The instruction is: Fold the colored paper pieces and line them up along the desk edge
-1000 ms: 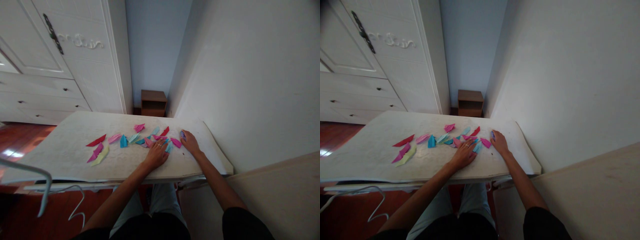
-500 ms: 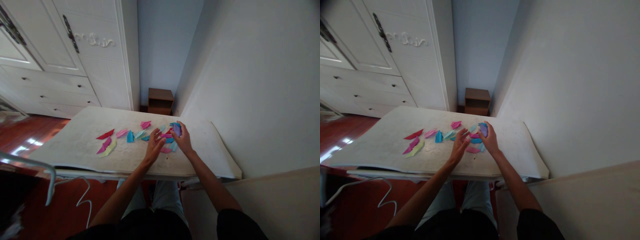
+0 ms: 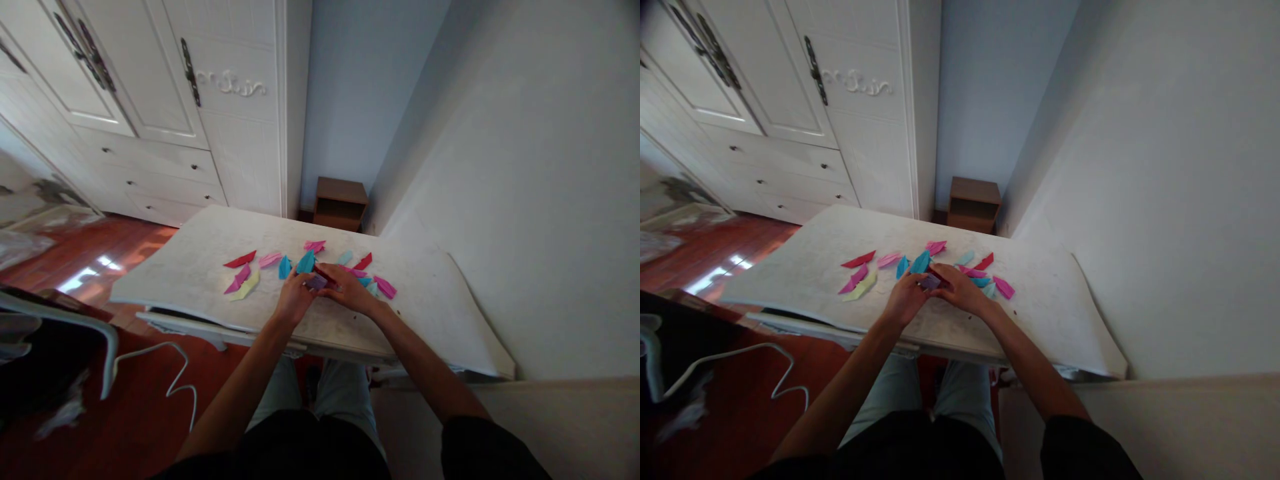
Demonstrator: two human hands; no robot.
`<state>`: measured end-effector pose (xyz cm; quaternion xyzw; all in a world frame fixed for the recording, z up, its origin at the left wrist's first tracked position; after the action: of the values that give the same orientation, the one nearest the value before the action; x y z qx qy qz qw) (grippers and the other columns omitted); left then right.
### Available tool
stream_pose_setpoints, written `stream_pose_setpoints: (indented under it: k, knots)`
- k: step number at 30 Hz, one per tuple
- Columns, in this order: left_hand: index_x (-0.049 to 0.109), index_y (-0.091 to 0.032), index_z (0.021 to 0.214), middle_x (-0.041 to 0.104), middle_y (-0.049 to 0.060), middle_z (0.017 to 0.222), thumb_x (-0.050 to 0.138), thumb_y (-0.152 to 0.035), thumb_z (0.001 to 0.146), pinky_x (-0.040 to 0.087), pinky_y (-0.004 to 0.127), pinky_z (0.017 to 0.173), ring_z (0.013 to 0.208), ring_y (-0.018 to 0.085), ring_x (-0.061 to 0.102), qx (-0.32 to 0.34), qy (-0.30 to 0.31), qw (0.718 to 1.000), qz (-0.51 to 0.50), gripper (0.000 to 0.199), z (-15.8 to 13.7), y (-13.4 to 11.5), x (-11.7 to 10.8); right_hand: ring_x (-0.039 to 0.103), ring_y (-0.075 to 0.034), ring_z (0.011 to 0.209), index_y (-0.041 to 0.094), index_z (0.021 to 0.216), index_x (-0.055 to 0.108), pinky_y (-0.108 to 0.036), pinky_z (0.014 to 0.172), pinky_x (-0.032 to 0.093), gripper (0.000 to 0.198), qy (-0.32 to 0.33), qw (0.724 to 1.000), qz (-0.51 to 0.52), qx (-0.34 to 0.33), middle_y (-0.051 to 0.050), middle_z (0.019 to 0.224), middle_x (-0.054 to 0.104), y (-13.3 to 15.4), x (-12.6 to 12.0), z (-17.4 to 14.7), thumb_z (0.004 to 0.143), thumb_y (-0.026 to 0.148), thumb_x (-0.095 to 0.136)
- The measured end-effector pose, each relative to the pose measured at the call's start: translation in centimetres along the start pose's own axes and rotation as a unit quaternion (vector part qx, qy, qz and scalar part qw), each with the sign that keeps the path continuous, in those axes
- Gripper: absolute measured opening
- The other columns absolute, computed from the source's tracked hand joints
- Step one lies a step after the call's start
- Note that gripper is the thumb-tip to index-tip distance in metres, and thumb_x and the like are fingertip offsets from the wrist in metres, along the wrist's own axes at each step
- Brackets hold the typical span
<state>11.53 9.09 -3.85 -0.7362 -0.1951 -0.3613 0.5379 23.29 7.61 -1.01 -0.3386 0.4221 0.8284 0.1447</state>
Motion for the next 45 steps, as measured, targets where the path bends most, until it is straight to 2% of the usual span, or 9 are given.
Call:
stream_pose_setpoints:
  k: [7, 15, 21, 26, 28, 31, 40, 42, 45]
  knots:
    - [0.063, -0.018, 0.095, 0.069, 0.004, 0.091, 0.073, -0.019, 0.065, 0.052, 0.028, 0.070, 0.083, 0.016, 0.065, 0.018, -0.012, 0.999, 0.047, 0.032, -0.1, -0.3, -0.9, 0.066, -0.022, 0.093, 0.024, 0.110, 0.070, -0.039, 0.085, 0.054, 0.030, -0.036, 0.998, 0.010, 0.053, -0.007, 0.103, 0.071, -0.8, -1.8, -0.7, 0.087, 0.042, 0.064]
    - [0.061, -0.020, 0.115, 0.065, 0.007, 0.116, 0.069, -0.019, 0.066, 0.055, 0.026, 0.068, 0.091, 0.018, 0.066, 0.137, -0.101, 0.960, 0.221, 0.050, -0.5, -3.7, -5.3, 0.068, -0.023, 0.091, 0.020, 0.107, 0.069, -0.040, 0.086, 0.054, 0.029, -0.192, 0.963, -0.050, 0.184, -0.008, 0.103, 0.072, -4.8, -6.0, -1.9, 0.083, 0.035, 0.061]
    - [0.042, -0.020, 0.141, 0.046, 0.015, 0.145, 0.057, -0.009, 0.073, 0.049, 0.040, 0.099, 0.121, 0.025, 0.057, 0.249, -0.098, 0.862, 0.430, 0.070, -1.0, -7.6, -7.9, 0.066, -0.024, 0.108, 0.019, 0.121, 0.062, -0.043, 0.099, 0.050, 0.045, -0.189, 0.954, -0.034, 0.230, -0.010, 0.118, 0.069, -7.2, -6.9, -3.4, 0.079, 0.034, 0.062]
    - [0.035, -0.021, 0.147, 0.016, 0.014, 0.160, 0.040, 0.004, 0.075, 0.037, 0.048, 0.111, 0.143, 0.029, 0.029, 0.336, 0.001, 0.681, 0.650, 0.076, -1.8, -8.5, -5.5, 0.063, -0.026, 0.112, 0.019, 0.120, 0.062, -0.046, 0.101, 0.048, 0.046, -0.202, 0.946, -0.078, 0.243, -0.011, 0.123, 0.066, -7.7, -7.3, -5.3, 0.080, 0.039, 0.062]
    - [0.034, -0.020, 0.147, 0.008, 0.015, 0.161, 0.037, 0.004, 0.079, 0.039, 0.049, 0.110, 0.142, 0.029, 0.032, 0.341, 0.042, 0.642, 0.685, 0.072, -1.9, -8.2, -4.6, 0.062, -0.026, 0.112, 0.019, 0.121, 0.062, -0.048, 0.101, 0.048, 0.047, -0.211, 0.941, -0.080, 0.251, -0.011, 0.123, 0.065, -7.9, -7.5, -6.2, 0.080, 0.042, 0.061]
    - [0.037, -0.022, 0.145, 0.016, 0.015, 0.159, 0.042, -0.008, 0.087, 0.048, 0.046, 0.103, 0.138, 0.028, 0.038, 0.344, 0.023, 0.647, 0.680, 0.060, -1.8, -8.8, -4.6, 0.061, -0.028, 0.113, 0.019, 0.122, 0.061, -0.050, 0.101, 0.046, 0.050, -0.220, 0.933, -0.093, 0.268, -0.013, 0.124, 0.065, -7.9, -7.9, -7.6, 0.080, 0.045, 0.061]
    - [0.055, -0.017, 0.123, 0.054, 0.014, 0.128, 0.055, -0.027, 0.084, 0.058, 0.034, 0.076, 0.093, 0.018, 0.066, 0.332, -0.128, 0.778, 0.517, 0.039, -1.7, -11.6, -8.3, 0.053, -0.029, 0.123, 0.017, 0.123, 0.060, -0.051, 0.108, 0.039, 0.053, -0.196, 0.929, -0.179, 0.257, -0.016, 0.129, 0.059, -7.0, -7.4, -11.5, 0.085, 0.054, 0.056]
    - [0.056, -0.017, 0.121, 0.055, 0.014, 0.127, 0.054, -0.027, 0.085, 0.056, 0.037, 0.085, 0.104, 0.021, 0.063, 0.345, -0.138, 0.766, 0.524, 0.038, -1.9, -11.9, -8.5, 0.051, -0.031, 0.125, 0.015, 0.125, 0.058, -0.053, 0.109, 0.037, 0.057, -0.204, 0.920, -0.183, 0.281, -0.018, 0.132, 0.056, -7.8, -7.2, -12.0, 0.086, 0.056, 0.054]
    - [0.057, -0.017, 0.122, 0.050, 0.017, 0.134, 0.054, -0.027, 0.086, 0.042, 0.046, 0.106, 0.130, 0.028, 0.045, 0.382, -0.120, 0.680, 0.614, 0.037, -2.5, -11.8, -7.6, 0.050, -0.032, 0.127, 0.014, 0.130, 0.054, -0.056, 0.109, 0.035, 0.063, -0.205, 0.919, -0.175, 0.287, -0.020, 0.135, 0.054, -8.4, -5.7, -11.6, 0.087, 0.060, 0.049]
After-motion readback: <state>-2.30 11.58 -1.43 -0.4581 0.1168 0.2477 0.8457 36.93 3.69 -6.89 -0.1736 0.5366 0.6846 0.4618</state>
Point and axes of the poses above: each hand's wrist, its own z-axis towards the middle knuckle, its own x-axis out of the palm, y = z × x, the point moved 7 cm from there along z, towards the middle knuckle
